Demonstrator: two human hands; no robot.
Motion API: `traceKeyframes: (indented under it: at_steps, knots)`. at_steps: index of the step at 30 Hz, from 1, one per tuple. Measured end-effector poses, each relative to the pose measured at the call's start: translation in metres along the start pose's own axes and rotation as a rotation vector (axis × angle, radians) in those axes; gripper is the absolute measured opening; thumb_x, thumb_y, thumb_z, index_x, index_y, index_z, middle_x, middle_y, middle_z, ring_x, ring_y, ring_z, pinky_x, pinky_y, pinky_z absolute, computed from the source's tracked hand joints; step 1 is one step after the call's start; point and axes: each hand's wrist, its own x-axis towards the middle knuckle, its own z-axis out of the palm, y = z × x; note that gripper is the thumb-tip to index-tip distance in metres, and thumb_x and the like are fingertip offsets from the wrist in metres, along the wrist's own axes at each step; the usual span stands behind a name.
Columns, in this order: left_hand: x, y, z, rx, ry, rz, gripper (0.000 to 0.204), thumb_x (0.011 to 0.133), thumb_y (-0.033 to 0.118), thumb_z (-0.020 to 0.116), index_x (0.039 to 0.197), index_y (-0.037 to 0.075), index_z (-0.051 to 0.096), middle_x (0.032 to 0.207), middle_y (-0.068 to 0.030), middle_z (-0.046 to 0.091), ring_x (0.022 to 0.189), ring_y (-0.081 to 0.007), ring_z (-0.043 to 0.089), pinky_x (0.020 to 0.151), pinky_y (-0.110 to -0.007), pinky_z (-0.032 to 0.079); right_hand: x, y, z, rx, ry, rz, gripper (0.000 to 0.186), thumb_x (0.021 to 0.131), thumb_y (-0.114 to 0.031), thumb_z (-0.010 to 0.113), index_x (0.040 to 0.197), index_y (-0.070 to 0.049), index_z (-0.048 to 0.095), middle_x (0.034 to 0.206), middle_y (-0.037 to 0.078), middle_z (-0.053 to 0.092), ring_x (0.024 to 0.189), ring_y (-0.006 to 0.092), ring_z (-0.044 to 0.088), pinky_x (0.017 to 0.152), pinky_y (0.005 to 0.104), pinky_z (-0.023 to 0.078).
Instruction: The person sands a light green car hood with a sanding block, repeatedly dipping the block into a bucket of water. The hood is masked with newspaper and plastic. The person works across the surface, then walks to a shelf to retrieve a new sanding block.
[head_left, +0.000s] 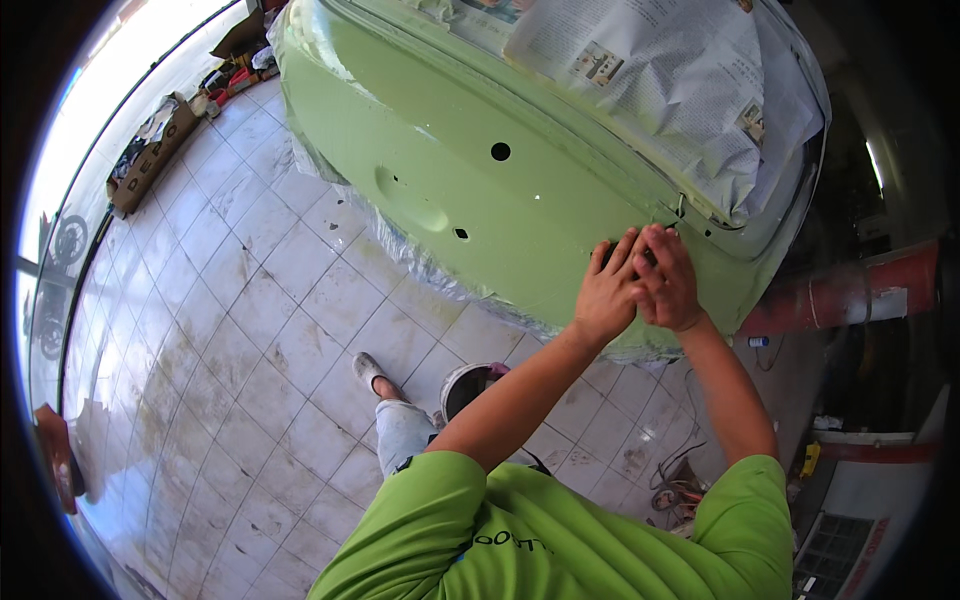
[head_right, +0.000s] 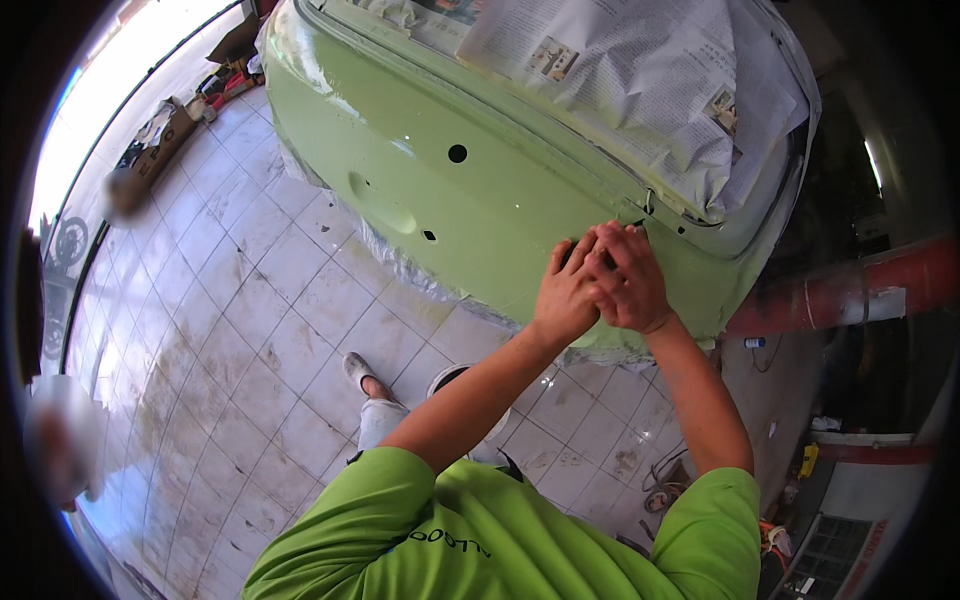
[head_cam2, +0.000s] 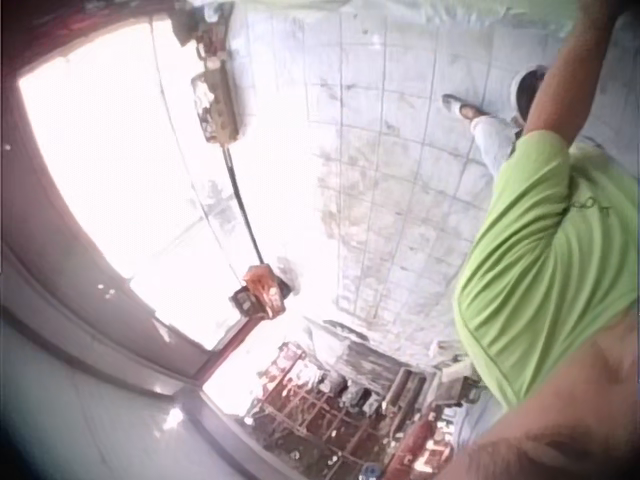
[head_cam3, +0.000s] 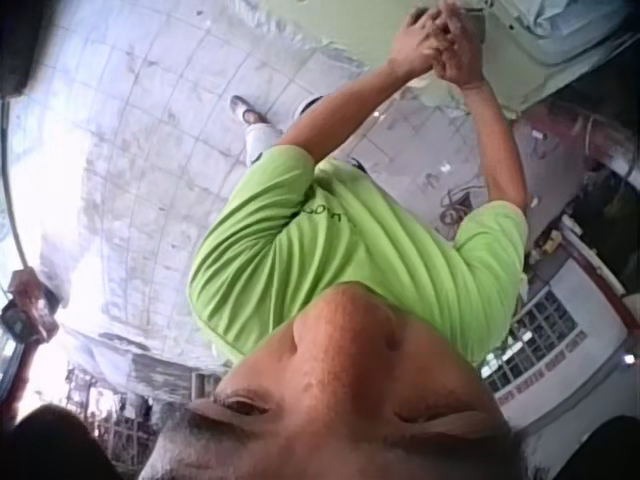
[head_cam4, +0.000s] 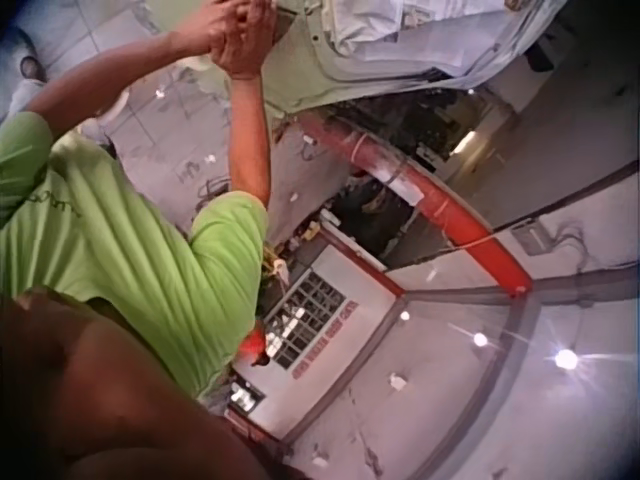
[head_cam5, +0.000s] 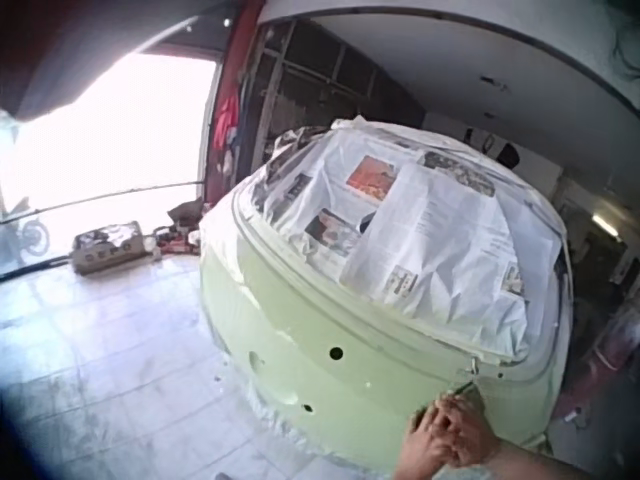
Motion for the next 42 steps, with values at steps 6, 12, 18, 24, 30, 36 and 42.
traceKeyframes:
  at_steps: [6, 12, 18, 24, 30, 36, 42]
  knots:
    - [0.001, -0.031, -0.021, -0.205, 0.005, 0.027, 0.069, 0.086, 0.012, 0.074, 0.151, 0.009, 0.053, 0.17, -0.0177, 0.033, 0.155, -0.0356, 0.037, 0.122, -0.049, 0.036, -0.018, -0.012, -0.001, -0.154, -0.189, 0.209, 0.071, 0.102, -0.058, 0.056, 0.161, -0.02, 0.043, 0.169, 0.022, 0.03, 0.156, 0.0434, 0.031, 0.125, 0.0607, 0.026]
    - [-0.062, -0.081, -0.127, -0.341, -0.086, -0.081, 0.07, 0.087, 0.017, 0.08, 0.152, 0.012, 0.053, 0.171, -0.0175, 0.032, 0.156, -0.0362, 0.033, 0.124, -0.047, 0.035, 0.018, -0.018, 0.014, -0.302, -0.297, 0.15, 0.062, 0.097, -0.023, 0.065, 0.157, -0.028, 0.049, 0.163, 0.018, 0.039, 0.157, 0.0394, 0.031, 0.127, 0.0597, 0.024]
    - [-0.323, -0.227, -0.272, -0.099, -0.305, -1.105, 0.056, 0.084, 0.025, 0.084, 0.134, 0.005, 0.069, 0.131, -0.0225, 0.068, 0.124, -0.0385, 0.065, 0.106, -0.044, 0.051, 0.181, -0.001, 0.068, -0.157, -0.499, -0.06, 0.073, 0.093, -0.008, 0.061, 0.154, -0.045, 0.051, 0.166, 0.015, 0.034, 0.159, 0.0358, 0.026, 0.129, 0.0578, 0.015]
    - [-0.364, -0.271, -0.347, -0.323, -0.036, -1.3, 0.05, 0.097, 0.022, 0.076, 0.142, 0.003, 0.064, 0.134, -0.0187, 0.072, 0.123, -0.0331, 0.069, 0.1, -0.041, 0.055, 0.416, 0.033, 0.224, -0.203, -0.436, -0.142, 0.055, 0.1, -0.043, 0.065, 0.152, -0.054, 0.05, 0.17, 0.005, 0.036, 0.158, 0.031, 0.027, 0.128, 0.0591, 0.015]
    - [-0.519, -0.35, -0.366, -0.296, 0.174, -1.379, 0.046, 0.107, 0.022, 0.065, 0.145, -0.004, 0.059, 0.133, -0.021, 0.07, 0.125, -0.0248, 0.066, 0.108, -0.036, 0.05, 0.436, 0.016, 0.228, -0.274, -0.426, -0.146, 0.052, 0.092, -0.058, 0.069, 0.143, -0.056, 0.059, 0.159, -0.002, 0.049, 0.149, 0.0256, 0.037, 0.123, 0.0564, 0.024]
    - [-0.753, -0.155, -0.394, 0.07, -0.191, -2.158, 0.043, 0.096, 0.025, 0.07, 0.129, -0.003, 0.07, 0.127, -0.0264, 0.072, 0.115, -0.0356, 0.071, 0.099, -0.044, 0.054, 0.124, -0.003, 0.048, -0.211, -0.466, -0.19, 0.053, 0.084, -0.031, 0.079, 0.133, -0.049, 0.068, 0.156, -0.004, 0.052, 0.148, 0.027, 0.041, 0.125, 0.0564, 0.029]
    - [-0.761, -0.106, -0.375, -0.734, -0.908, -2.508, 0.051, 0.101, 0.041, 0.069, 0.144, 0.014, 0.059, 0.129, -0.0131, 0.072, 0.104, -0.0272, 0.072, 0.089, -0.048, 0.058, 0.211, 0.007, 0.087, -0.189, -0.488, -0.253, 0.05, 0.087, -0.032, 0.077, 0.135, -0.046, 0.067, 0.155, -0.001, 0.053, 0.146, 0.0278, 0.043, 0.123, 0.0571, 0.031]
